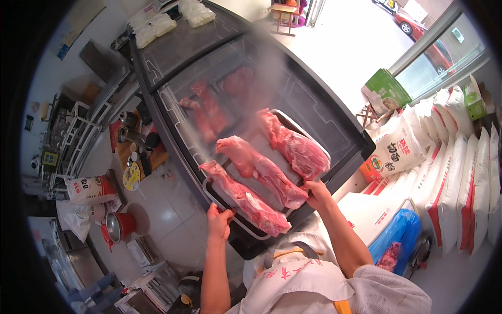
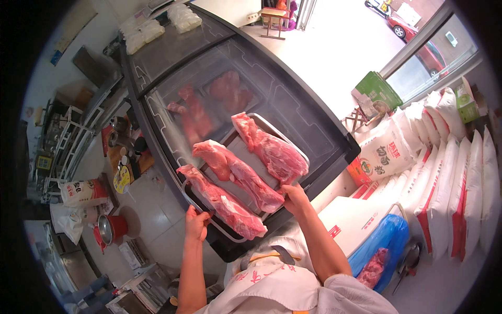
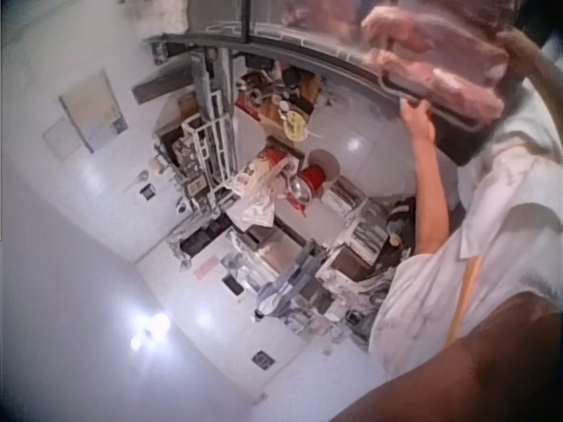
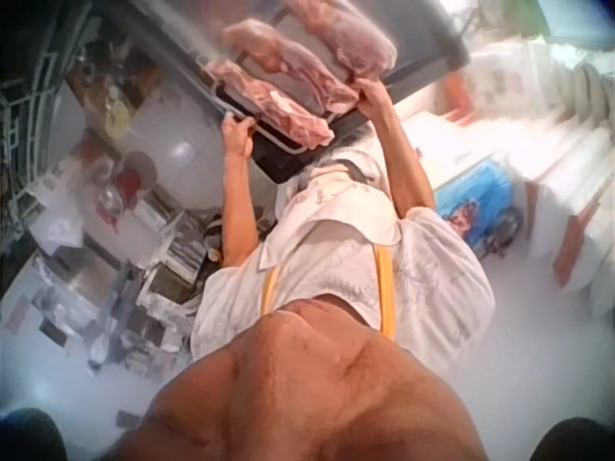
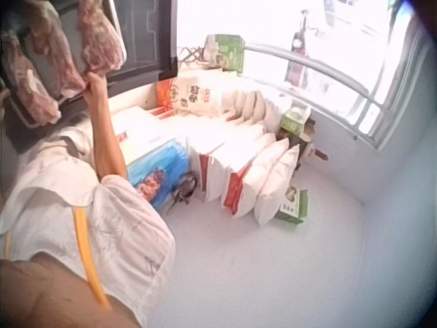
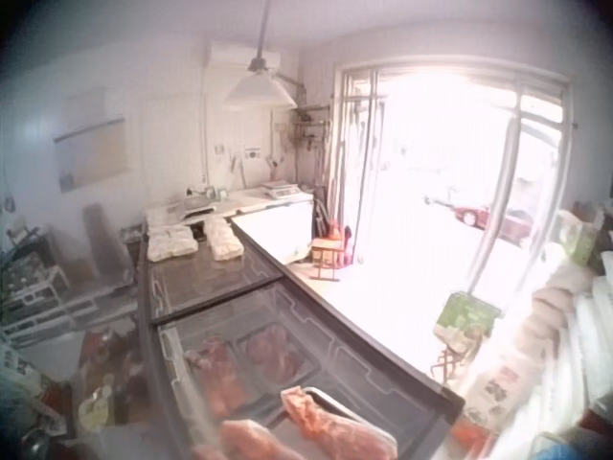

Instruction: The person uses a knife to trim and cut raw meat on a yellow cutting board, then places the cut pieces into a tray and stores them in a freezer. The person also handles a blue plastic bag and places meat inside it.

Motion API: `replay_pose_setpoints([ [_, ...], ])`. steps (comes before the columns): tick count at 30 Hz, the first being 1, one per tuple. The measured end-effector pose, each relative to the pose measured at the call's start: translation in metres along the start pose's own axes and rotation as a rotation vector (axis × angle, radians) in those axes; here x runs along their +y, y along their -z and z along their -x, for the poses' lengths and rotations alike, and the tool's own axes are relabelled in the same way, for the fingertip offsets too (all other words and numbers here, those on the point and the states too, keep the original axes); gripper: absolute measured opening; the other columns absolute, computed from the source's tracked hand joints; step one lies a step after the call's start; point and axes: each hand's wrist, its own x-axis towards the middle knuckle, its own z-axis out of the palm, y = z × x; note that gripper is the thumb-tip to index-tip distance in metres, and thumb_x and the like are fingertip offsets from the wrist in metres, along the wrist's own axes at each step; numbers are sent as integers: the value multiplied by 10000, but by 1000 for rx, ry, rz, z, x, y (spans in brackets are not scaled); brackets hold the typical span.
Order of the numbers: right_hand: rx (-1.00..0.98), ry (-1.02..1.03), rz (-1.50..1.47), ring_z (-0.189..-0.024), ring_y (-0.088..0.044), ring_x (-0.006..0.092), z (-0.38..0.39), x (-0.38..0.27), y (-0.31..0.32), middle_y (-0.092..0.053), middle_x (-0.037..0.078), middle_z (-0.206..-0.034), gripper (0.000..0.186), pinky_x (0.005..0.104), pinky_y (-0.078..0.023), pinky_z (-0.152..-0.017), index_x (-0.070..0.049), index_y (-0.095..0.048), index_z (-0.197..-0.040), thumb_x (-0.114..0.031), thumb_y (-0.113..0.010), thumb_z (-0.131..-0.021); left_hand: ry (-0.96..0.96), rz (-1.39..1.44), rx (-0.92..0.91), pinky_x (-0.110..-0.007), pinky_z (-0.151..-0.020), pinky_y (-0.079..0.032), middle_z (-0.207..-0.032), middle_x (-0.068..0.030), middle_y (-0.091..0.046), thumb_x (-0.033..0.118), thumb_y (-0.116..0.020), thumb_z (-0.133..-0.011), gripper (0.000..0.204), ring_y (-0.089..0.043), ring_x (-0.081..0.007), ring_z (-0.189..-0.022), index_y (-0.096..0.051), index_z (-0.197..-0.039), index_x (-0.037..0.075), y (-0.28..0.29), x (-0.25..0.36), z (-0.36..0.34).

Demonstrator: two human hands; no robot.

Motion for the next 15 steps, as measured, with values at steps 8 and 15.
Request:
replay_pose_setpoints([
  [8, -25, -78, -88, -805, -731, 306, 43, -193, 98, -706, 182, -914, 386, 421, -601, -814, 69, -607, -1133, 65, -594, -748, 3, -58, -64, -312, -789, -584, -1057, -77, -714, -166, -557, -812, 358, -690, -159, -850, -575, -1092, 56, -216, -21, 39],
  [15, -28, -59, -124, -839, -721, 294, 53, -385, 208, -694, 181, -967, 442, 407, -588, -811, 58, -589, -1178, 83, -551, -738, 20, 42, -149, -325, -922, -573, -1143, -81, -708, -156, -594, -856, 363, -700, -187, -1020, -603, -1164, 35, -418, -77, 57],
])
